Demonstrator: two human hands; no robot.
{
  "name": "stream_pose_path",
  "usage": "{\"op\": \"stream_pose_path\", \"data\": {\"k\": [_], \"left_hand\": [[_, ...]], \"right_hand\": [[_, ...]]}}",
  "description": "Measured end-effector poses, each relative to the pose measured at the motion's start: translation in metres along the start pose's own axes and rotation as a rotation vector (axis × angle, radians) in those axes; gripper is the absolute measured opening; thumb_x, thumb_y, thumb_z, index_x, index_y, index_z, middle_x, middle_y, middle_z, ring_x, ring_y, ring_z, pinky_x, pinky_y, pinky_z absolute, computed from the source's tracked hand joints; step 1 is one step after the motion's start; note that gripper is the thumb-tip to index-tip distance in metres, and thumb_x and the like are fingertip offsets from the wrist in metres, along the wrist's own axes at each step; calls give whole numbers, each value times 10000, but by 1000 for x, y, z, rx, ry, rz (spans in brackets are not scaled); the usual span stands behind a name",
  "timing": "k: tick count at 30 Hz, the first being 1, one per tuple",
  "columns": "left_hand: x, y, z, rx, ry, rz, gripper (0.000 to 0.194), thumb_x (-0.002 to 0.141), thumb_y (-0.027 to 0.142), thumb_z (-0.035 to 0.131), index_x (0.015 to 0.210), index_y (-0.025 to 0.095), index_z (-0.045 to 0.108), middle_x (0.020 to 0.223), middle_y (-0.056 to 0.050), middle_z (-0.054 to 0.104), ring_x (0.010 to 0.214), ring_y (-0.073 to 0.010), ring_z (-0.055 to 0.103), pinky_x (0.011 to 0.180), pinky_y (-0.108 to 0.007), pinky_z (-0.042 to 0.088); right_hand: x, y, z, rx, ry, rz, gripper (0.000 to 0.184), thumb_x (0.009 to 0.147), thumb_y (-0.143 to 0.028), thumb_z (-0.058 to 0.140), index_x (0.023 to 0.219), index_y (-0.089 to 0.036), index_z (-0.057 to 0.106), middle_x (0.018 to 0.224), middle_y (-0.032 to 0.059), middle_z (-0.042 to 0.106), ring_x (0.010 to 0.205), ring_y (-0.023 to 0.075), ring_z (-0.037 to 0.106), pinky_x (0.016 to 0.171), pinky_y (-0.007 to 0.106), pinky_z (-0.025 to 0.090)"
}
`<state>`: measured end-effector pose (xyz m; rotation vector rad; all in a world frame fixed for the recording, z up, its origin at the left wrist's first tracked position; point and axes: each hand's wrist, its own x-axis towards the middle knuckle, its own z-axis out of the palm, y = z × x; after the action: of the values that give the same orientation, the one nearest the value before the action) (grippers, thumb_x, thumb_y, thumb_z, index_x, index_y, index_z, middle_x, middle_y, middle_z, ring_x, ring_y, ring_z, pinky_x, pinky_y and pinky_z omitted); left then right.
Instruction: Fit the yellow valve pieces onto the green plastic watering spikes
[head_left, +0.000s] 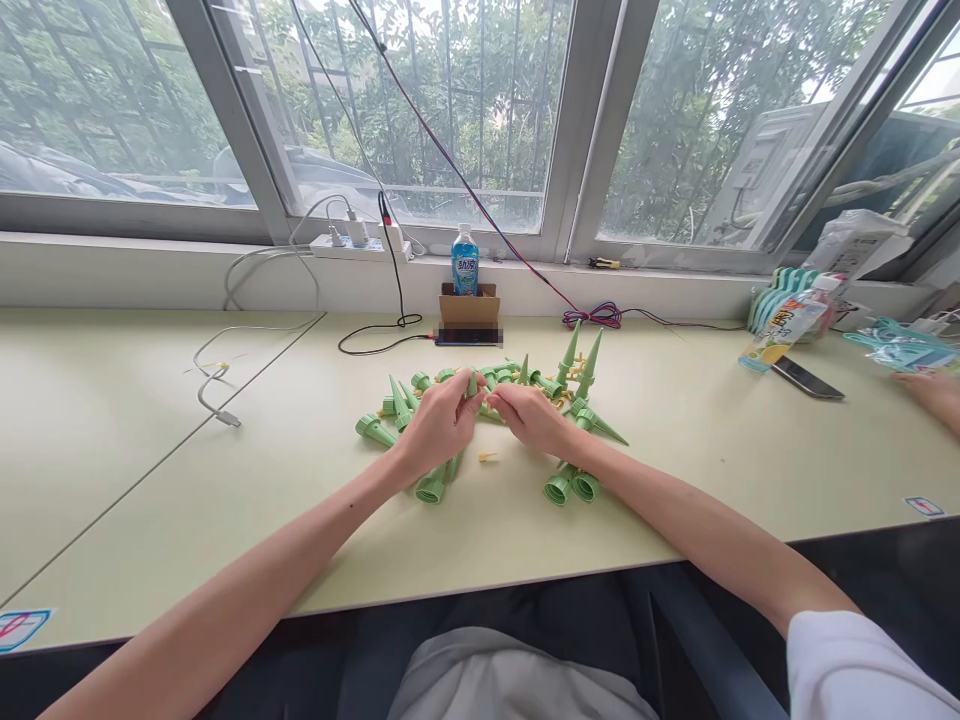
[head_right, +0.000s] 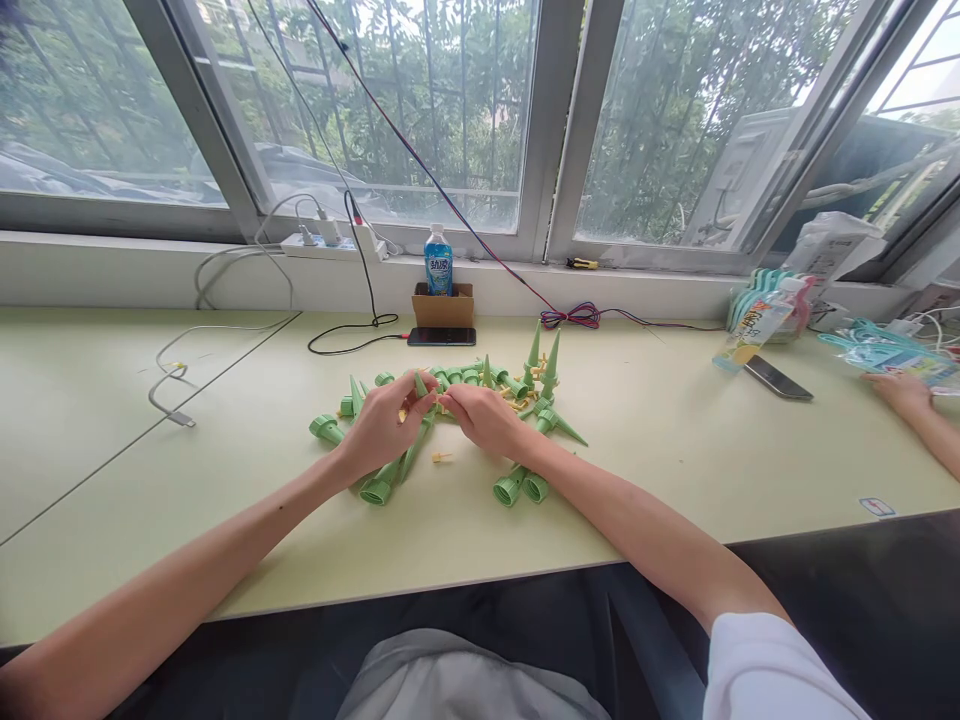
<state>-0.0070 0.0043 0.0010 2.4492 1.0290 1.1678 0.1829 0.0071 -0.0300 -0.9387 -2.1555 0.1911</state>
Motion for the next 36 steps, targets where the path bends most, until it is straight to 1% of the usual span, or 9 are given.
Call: {"op": "stream_pose_path", "data": {"k": [3, 6, 11, 15, 18, 22, 26, 30, 36], "left_hand": [[3, 1, -1, -62, 29, -88, 135, 932, 328, 485, 944, 206, 542, 731, 11, 605, 587, -119, 514, 647, -281, 476], [4, 0, -2, -184, 45, -179, 176, 915, 369, 513, 953, 201, 552, 817, -14, 625, 651, -132, 575, 608, -266, 488], [5, 3, -3, -327, 26, -231, 189, 901, 381, 539, 916, 194, 555, 870, -28, 618, 734, -140, 611, 593, -242, 496], [4, 5, -4, -324, 5, -232, 228, 938, 415, 489, 914, 197, 554, 787, -14, 603, 661, -125, 570, 552, -234, 450], [2, 6, -4, -228, -18, -196, 319, 981, 446, 401, 850, 194, 545, 655, 13, 537, 548, -108, 465, 526, -244, 386], [-1, 8, -2, -89, -74, -14, 329, 1009, 405, 348, 830, 191, 523, 693, 7, 535, 600, -121, 453, 609, -262, 391], [-2, 7, -1, -57, -86, 47, 292, 1019, 365, 341, 872, 190, 524, 752, -1, 546, 650, -129, 469, 656, -264, 389], [-1, 5, 0, -34, -53, 52, 302, 1023, 343, 326, 816, 192, 487, 771, -14, 560, 685, -139, 478, 675, -268, 392], [1, 5, -1, 14, 21, 62, 279, 1015, 305, 347, 800, 193, 485, 770, -9, 580, 659, -130, 474, 661, -262, 397]], "right_hand": [[1, -3, 0, -10, 33, -7, 274, 1024, -392, 400, 964, -177, 558, 793, 26, 599, 676, 132, 528, 631, 251, 395], [1, -2, 0, -11, 27, -48, 250, 991, -384, 493, 1128, -181, 544, 907, 62, 648, 724, 149, 582, 667, 269, 442], [0, 1, -1, -73, 14, -102, 227, 1009, -354, 451, 1121, -180, 545, 929, 87, 664, 754, 172, 606, 660, 274, 449], [1, 1, -1, -125, 12, -98, 267, 1018, -385, 422, 1071, -159, 554, 905, 95, 669, 741, 176, 607, 637, 265, 420], [0, 0, -1, -158, 5, -66, 324, 1029, -410, 375, 914, -167, 557, 784, 61, 637, 647, 152, 553, 591, 251, 365], [0, 1, -1, -186, -23, -37, 439, 1045, -413, 281, 718, -191, 471, 612, 12, 513, 533, 123, 421, 544, 250, 289], [-1, 0, -1, -169, -25, -22, 450, 1046, -423, 254, 708, -193, 443, 616, 8, 486, 542, 119, 388, 548, 248, 281], [0, -2, 0, -181, 0, 6, 464, 1040, -443, 286, 670, -195, 415, 593, -8, 444, 536, 109, 338, 538, 241, 262], [1, -6, -2, -155, -15, 41, 392, 1039, -411, 319, 761, -185, 480, 650, -4, 502, 566, 105, 396, 569, 224, 286]]}}
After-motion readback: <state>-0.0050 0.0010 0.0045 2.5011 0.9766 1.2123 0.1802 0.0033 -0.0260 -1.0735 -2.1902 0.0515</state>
